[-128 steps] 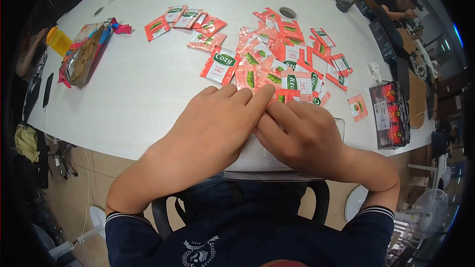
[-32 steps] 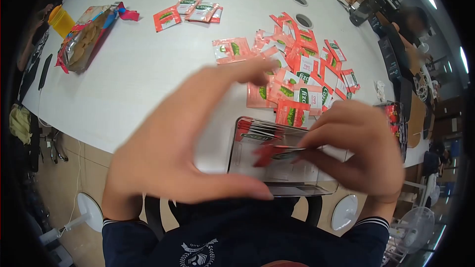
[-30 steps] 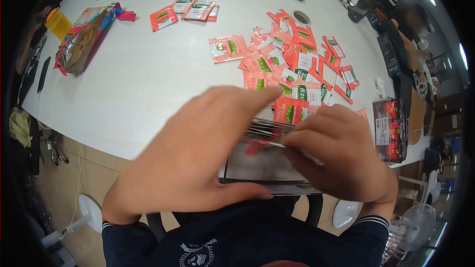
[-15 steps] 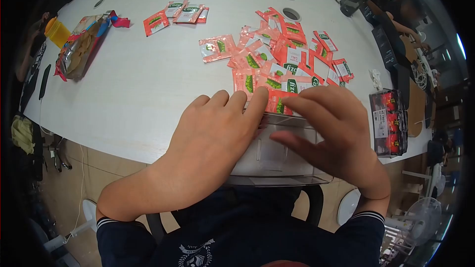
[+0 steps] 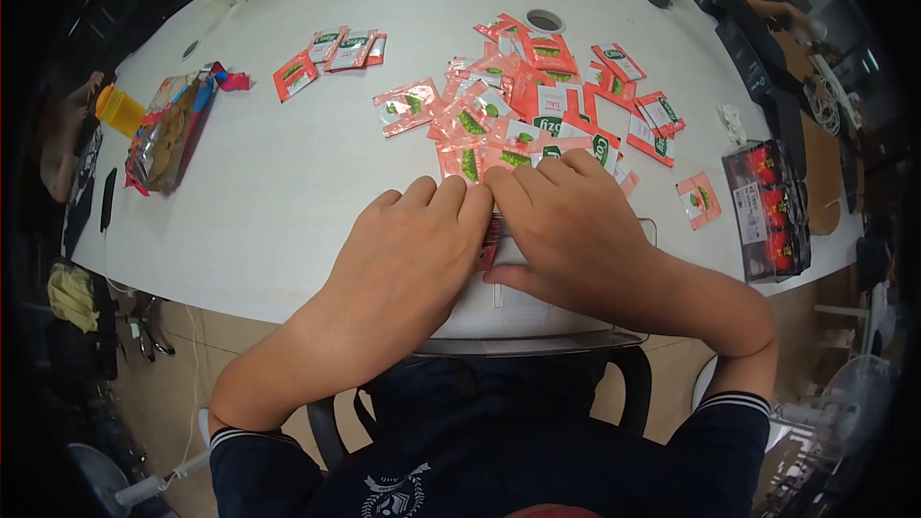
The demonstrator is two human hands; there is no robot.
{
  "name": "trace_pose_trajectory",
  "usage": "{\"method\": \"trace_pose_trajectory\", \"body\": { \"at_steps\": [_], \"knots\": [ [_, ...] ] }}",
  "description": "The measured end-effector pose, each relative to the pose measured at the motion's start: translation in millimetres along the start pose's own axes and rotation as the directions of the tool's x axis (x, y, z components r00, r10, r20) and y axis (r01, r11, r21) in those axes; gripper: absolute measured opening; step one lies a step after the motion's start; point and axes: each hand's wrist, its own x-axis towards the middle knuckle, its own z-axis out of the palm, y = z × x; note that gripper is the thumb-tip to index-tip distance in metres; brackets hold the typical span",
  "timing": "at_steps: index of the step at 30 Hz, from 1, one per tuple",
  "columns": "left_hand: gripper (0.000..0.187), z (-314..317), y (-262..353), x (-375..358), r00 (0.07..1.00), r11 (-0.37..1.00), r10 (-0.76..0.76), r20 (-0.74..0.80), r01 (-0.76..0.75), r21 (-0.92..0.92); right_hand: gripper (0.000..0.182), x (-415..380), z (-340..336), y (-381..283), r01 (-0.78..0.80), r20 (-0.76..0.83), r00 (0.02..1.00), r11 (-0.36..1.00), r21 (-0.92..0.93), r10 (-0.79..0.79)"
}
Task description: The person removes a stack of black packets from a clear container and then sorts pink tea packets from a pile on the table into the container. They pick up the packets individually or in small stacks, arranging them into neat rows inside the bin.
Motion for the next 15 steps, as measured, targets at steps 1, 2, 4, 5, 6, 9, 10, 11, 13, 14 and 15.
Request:
{"method": "trace_pose_trajectory", "body": {
  "at_steps": [1, 2, 4, 5, 6, 9, 10, 11, 13, 14, 15],
  "knots": [
    [0.03, -0.1, 0.1, 0.0, 1.0, 1.0, 0.001, 0.001, -0.001, 0.016, 0.068, -0.2, 1.3, 0.4, -0.002, 0.0, 1.0, 1.0, 0.002, 0.002],
    [0.031, -0.9, 0.4, 0.1, 1.0, 1.0, 0.0, 0.007, 0.0, 0.028, 0.065, -0.1, 2.1, 1.2, 0.001, 0.003, 1.0, 1.0, 0.001, -0.001],
    [0.034, -1.4, 1.7, 0.2, 1.0, 0.999, -0.009, 0.012, 0.008, 0.047, 0.062, -1.3, 4.4, 2.5, 0.007, -0.012, 1.0, 1.0, 0.009, -0.007],
    [0.034, -1.4, 1.5, 0.4, 1.0, 0.999, -0.006, 0.004, 0.005, 0.034, 0.061, -2.3, 6.1, 3.3, 0.011, -0.031, 0.999, 1.0, 0.019, -0.011],
    [0.035, -1.0, 0.7, 0.7, 1.0, 1.0, -0.002, -0.003, 0.002, 0.021, 0.06, -3.5, 7.0, 3.7, 0.015, -0.05, 0.999, 0.999, 0.03, -0.014],
    [0.039, 0.1, 0.4, 0.2, 1.0, 1.0, 0.005, -0.012, -0.005, -0.01, 0.062, -5.8, 6.4, 4.0, 0.004, -0.053, 0.999, 1.0, 0.016, -0.004],
    [0.04, 0.3, 0.2, 0.4, 1.0, 1.0, 0.007, -0.014, -0.008, -0.019, 0.063, -5.8, 6.4, 3.5, 0.001, -0.049, 0.999, 1.0, 0.019, 0.0],
    [0.043, 0.3, 0.3, 0.4, 1.0, 1.0, 0.006, -0.015, -0.007, -0.021, 0.064, -5.6, 6.9, 2.2, -0.002, -0.045, 0.999, 1.0, 0.021, 0.003],
    [0.047, 0.2, 1.0, -0.1, 1.0, 1.0, 0.005, -0.019, -0.005, -0.026, 0.065, -5.5, 7.4, 0.2, -0.009, -0.044, 0.999, 1.0, 0.014, 0.01],
    [0.053, 0.0, 1.5, -0.3, 1.0, 1.0, -0.005, -0.004, 0.005, -0.015, 0.066, -5.6, 7.6, -0.5, -0.013, -0.046, 0.999, 1.0, 0.004, 0.013],
    [0.058, -0.1, 2.1, -0.7, 1.0, 1.0, -0.015, 0.01, 0.015, -0.004, 0.066, -5.8, 7.7, -0.7, -0.016, -0.048, 0.999, 1.0, -0.006, 0.015]
  ]
}}
